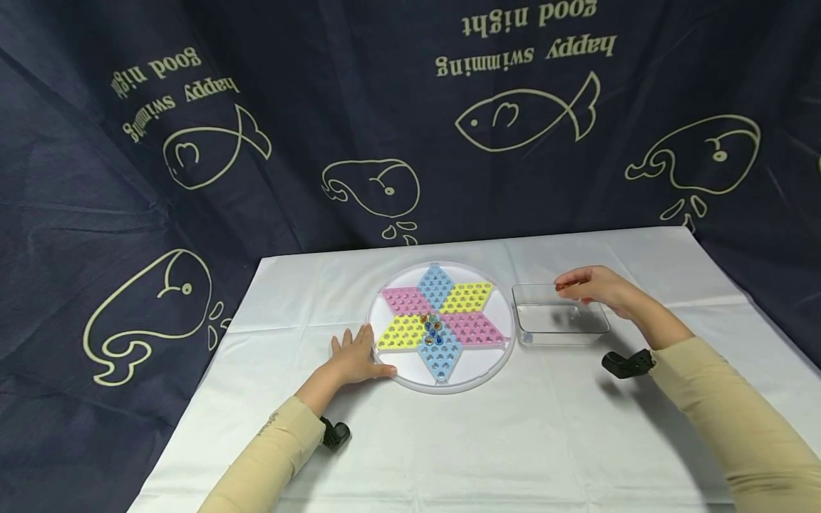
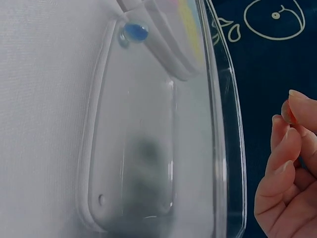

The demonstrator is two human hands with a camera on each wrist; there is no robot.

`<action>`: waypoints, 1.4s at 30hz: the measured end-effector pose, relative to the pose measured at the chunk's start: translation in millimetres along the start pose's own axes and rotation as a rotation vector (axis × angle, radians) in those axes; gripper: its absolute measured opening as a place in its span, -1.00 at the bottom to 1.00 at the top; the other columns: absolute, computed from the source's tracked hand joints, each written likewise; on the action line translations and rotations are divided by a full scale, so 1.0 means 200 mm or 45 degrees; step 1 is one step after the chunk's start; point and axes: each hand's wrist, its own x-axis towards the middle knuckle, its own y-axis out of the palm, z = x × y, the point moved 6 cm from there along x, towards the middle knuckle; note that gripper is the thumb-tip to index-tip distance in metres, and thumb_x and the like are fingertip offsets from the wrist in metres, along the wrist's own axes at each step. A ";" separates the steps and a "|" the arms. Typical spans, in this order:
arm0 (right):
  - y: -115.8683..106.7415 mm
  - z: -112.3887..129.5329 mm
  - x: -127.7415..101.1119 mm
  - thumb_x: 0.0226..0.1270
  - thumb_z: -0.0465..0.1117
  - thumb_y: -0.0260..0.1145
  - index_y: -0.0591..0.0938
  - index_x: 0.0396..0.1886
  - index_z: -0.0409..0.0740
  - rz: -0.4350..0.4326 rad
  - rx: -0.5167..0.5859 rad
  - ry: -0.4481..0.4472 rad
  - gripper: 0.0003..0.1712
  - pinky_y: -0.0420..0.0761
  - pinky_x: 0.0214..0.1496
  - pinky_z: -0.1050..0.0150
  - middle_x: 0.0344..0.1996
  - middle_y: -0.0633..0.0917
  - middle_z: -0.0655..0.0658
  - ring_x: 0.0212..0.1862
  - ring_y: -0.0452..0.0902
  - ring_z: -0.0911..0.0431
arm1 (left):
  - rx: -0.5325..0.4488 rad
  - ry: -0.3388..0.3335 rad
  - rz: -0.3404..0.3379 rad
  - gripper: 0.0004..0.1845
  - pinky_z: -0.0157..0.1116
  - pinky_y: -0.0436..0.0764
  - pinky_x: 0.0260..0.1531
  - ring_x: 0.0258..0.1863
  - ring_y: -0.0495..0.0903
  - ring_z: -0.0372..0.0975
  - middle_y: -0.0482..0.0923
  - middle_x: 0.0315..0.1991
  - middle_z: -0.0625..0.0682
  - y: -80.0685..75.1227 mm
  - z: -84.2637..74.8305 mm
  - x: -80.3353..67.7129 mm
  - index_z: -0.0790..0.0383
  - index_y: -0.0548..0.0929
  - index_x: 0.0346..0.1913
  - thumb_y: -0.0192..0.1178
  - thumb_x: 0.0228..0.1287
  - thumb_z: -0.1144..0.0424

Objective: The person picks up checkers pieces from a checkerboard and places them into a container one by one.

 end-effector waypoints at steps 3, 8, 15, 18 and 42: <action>-0.01 -0.01 0.00 0.20 0.00 0.28 0.40 0.16 -0.39 0.002 0.002 0.008 -0.32 0.44 -0.03 0.17 0.06 0.55 -0.25 -0.14 0.49 0.22 | 0.001 0.001 0.003 0.14 0.22 -0.36 0.25 0.35 -0.24 0.30 -0.10 0.40 0.33 0.00 0.00 0.00 0.49 -0.07 0.38 0.26 -0.01 -0.21; -0.01 -0.01 -0.01 0.18 0.01 0.29 0.41 0.15 -0.40 -0.005 0.020 0.010 -0.31 0.44 -0.05 0.20 -0.05 0.62 -0.09 -0.08 0.48 0.09 | -0.006 0.000 0.004 0.15 0.21 -0.37 0.25 0.35 -0.25 0.30 -0.10 0.40 0.33 0.00 0.00 0.00 0.50 -0.08 0.38 0.27 -0.02 -0.20; -0.02 -0.01 -0.02 0.19 0.00 0.28 0.41 0.13 -0.41 -0.010 0.036 -0.002 -0.33 0.46 -0.06 0.17 -0.09 0.61 -0.03 -0.12 0.45 0.06 | 0.000 -0.005 0.004 0.14 0.21 -0.37 0.25 0.35 -0.25 0.29 -0.09 0.40 0.33 0.00 0.00 0.00 0.50 -0.08 0.38 0.27 -0.01 -0.20; -0.03 -0.01 -0.02 0.22 -0.03 0.26 0.39 0.15 -0.42 -0.009 0.040 -0.009 -0.35 0.46 -0.07 0.16 -0.08 0.60 -0.04 -0.17 0.44 0.12 | 0.003 -0.005 0.006 0.15 0.21 -0.36 0.25 0.35 -0.25 0.29 -0.09 0.40 0.33 0.00 0.00 0.00 0.50 -0.08 0.38 0.27 -0.01 -0.20; 0.11 0.16 0.07 0.21 -0.12 0.27 0.39 0.17 -0.34 0.023 0.165 -0.062 -0.40 0.49 -0.15 0.25 -0.17 0.59 0.02 -0.21 0.44 0.17 | -0.020 0.001 -0.011 0.13 0.22 -0.37 0.24 0.34 -0.24 0.31 -0.08 0.40 0.33 0.00 0.00 0.00 0.50 -0.05 0.37 0.29 -0.03 -0.17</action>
